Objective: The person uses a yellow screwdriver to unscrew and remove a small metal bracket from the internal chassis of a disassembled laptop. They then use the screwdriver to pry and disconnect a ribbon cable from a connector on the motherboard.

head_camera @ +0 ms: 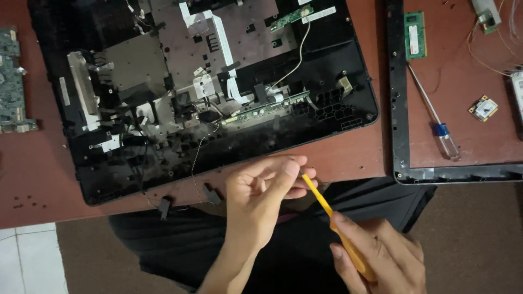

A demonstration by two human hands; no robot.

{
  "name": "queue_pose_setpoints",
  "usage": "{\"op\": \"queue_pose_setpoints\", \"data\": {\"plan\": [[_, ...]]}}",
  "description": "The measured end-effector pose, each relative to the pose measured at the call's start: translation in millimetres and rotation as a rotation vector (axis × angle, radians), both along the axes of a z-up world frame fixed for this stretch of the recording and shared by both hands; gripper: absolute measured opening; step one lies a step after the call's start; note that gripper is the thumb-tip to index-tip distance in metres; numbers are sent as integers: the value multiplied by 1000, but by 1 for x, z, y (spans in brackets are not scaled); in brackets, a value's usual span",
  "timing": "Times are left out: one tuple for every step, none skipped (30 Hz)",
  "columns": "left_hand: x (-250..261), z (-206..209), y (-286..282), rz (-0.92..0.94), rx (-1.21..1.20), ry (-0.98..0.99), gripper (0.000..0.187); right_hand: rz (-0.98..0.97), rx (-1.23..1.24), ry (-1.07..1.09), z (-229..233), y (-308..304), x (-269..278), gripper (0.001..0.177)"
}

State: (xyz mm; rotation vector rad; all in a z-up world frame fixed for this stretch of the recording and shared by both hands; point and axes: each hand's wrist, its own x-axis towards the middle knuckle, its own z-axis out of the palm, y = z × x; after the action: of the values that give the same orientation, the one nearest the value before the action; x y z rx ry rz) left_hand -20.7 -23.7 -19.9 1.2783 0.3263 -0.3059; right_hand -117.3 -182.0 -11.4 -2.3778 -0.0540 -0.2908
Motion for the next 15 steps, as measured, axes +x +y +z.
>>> {"op": "queue_pose_setpoints", "data": {"plan": [[0,1,-1,-15,-23,13,35,-7,-3,20,1,0,-1,30],[0,0,-1,-17,-24,14,35,-9,-5,21,-1,-2,1,30],[0,-1,-2,-47,-26,1,33,18,-12,8,-2,-4,1,31],[0,-3,-2,-77,-27,-13,32,44,-20,-4,-3,-6,2,32],[0,-3,-3,-79,-30,-14,32,42,-22,-4,-4,-7,3,32],[0,-4,-4,-87,-24,-25,31,49,-17,-15,-5,-8,4,32],[-1,-4,-5,-92,-16,-33,30,58,-10,-23,-5,-8,4,33],[-2,-5,-6,-93,-16,-31,30,58,-10,-21,-7,-9,3,33],[-2,-5,-7,-100,-31,-24,29,53,-10,-15,-9,-10,3,34],[-2,-6,-8,-108,-45,-17,29,49,-10,-10,-11,-10,3,35],[-3,-7,-11,-109,-45,-16,29,48,-10,-9,-11,-11,4,35],[-3,-8,-14,-117,-96,1,30,56,-16,-12,-12,-11,6,38],[-4,-8,-17,-127,-149,20,31,64,-22,-13,-12,-12,7,40],[-3,-8,-21,-129,-150,22,31,62,-23,-11,-12,-13,9,40],[-2,-7,-25,-157,-145,71,33,69,-66,-6,-13,-14,11,41]]}}
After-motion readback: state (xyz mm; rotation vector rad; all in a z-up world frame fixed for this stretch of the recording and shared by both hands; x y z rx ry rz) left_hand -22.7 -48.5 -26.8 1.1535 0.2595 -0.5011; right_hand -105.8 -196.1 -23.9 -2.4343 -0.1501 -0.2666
